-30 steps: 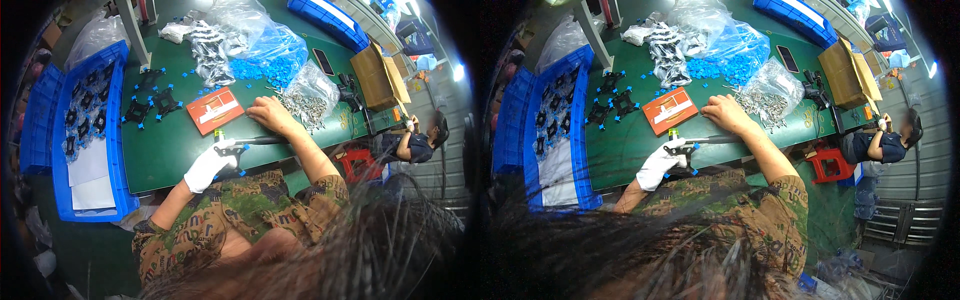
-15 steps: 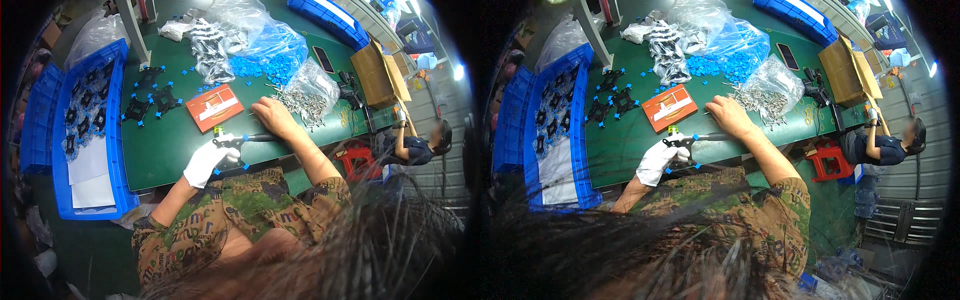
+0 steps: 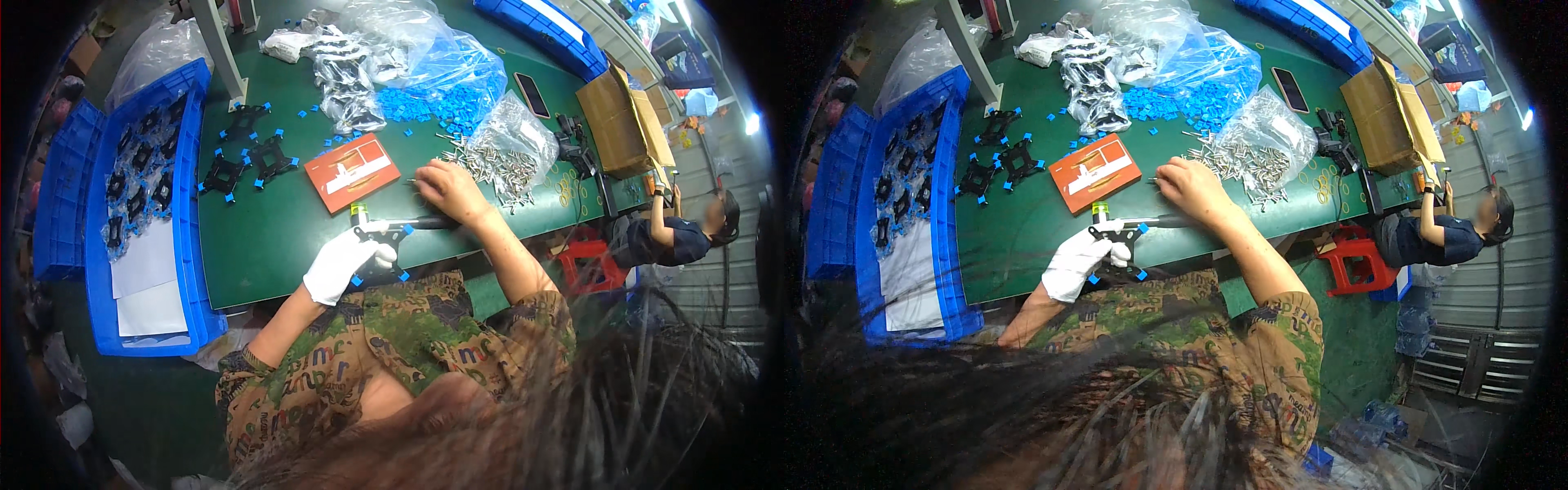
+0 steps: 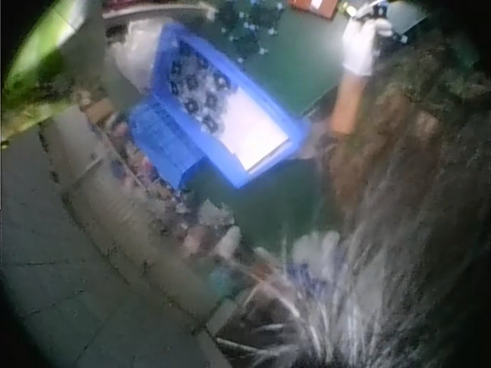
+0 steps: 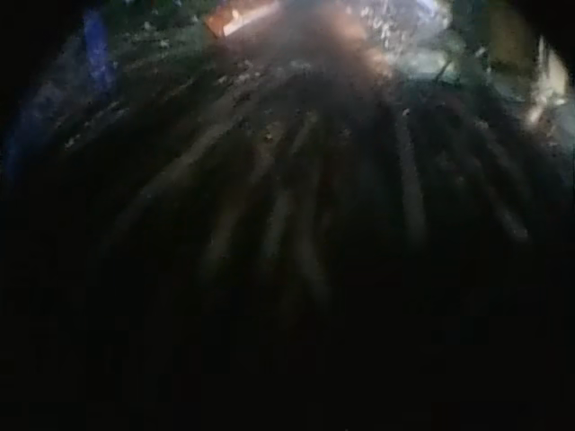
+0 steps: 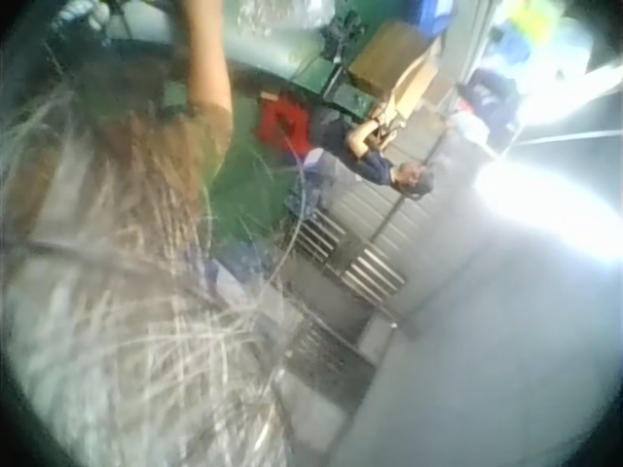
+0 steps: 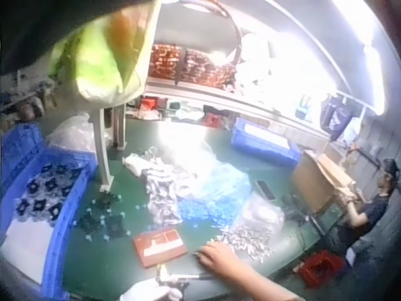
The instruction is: The person assembles small black plastic frames with blue plastic pieces and metal pins. They use a hammer to tap the pins into place, then place the assembled units into a blue crate. The person also handles clear plastic bags and organizes components on the green workbench.
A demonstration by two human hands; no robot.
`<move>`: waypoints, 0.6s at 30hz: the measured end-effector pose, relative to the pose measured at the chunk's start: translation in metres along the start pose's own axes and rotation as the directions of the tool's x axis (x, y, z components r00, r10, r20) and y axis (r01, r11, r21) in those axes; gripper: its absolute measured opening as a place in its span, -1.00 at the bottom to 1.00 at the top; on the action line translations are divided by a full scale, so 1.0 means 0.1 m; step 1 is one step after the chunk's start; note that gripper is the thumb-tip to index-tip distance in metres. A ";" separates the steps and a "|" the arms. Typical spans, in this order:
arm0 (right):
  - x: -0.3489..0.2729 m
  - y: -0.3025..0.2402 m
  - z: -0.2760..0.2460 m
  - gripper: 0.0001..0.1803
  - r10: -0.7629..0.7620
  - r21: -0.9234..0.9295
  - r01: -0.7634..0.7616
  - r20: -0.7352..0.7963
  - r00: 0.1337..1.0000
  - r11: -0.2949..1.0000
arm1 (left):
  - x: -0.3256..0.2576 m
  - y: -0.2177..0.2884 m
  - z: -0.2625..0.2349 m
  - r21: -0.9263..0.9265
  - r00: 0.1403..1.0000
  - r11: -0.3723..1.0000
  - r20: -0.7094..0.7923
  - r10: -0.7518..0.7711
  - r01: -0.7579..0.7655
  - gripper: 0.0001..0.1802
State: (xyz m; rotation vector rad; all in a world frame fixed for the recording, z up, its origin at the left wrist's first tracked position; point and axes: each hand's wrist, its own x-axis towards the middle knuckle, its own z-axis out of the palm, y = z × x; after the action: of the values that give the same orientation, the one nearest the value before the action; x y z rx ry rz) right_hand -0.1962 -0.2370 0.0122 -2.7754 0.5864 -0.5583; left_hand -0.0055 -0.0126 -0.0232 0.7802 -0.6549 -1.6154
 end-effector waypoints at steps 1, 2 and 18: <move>0.00 -0.03 0.01 -0.84 0.085 0.119 -0.085 0.003 0.996 0.989 | -0.01 0.01 0.01 0.011 1.000 1.000 -0.005 0.005 -0.005 -0.53; -0.01 -0.07 0.01 -0.86 0.169 0.235 -0.168 0.017 0.985 0.957 | 0.00 -0.01 0.00 0.006 1.000 1.000 -0.002 -0.010 0.010 -0.54; -0.04 -1.10 -0.26 -0.88 -0.103 0.551 0.031 0.101 0.990 0.834 | -0.11 0.31 0.27 0.608 0.991 0.790 -0.134 0.002 0.081 -0.63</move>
State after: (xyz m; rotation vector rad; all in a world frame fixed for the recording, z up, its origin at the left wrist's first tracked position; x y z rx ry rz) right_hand -0.1734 -0.1422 0.0694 -2.2631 0.2436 -0.4682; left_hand -0.0067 -0.0073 0.0185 1.3698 -1.1014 -1.3696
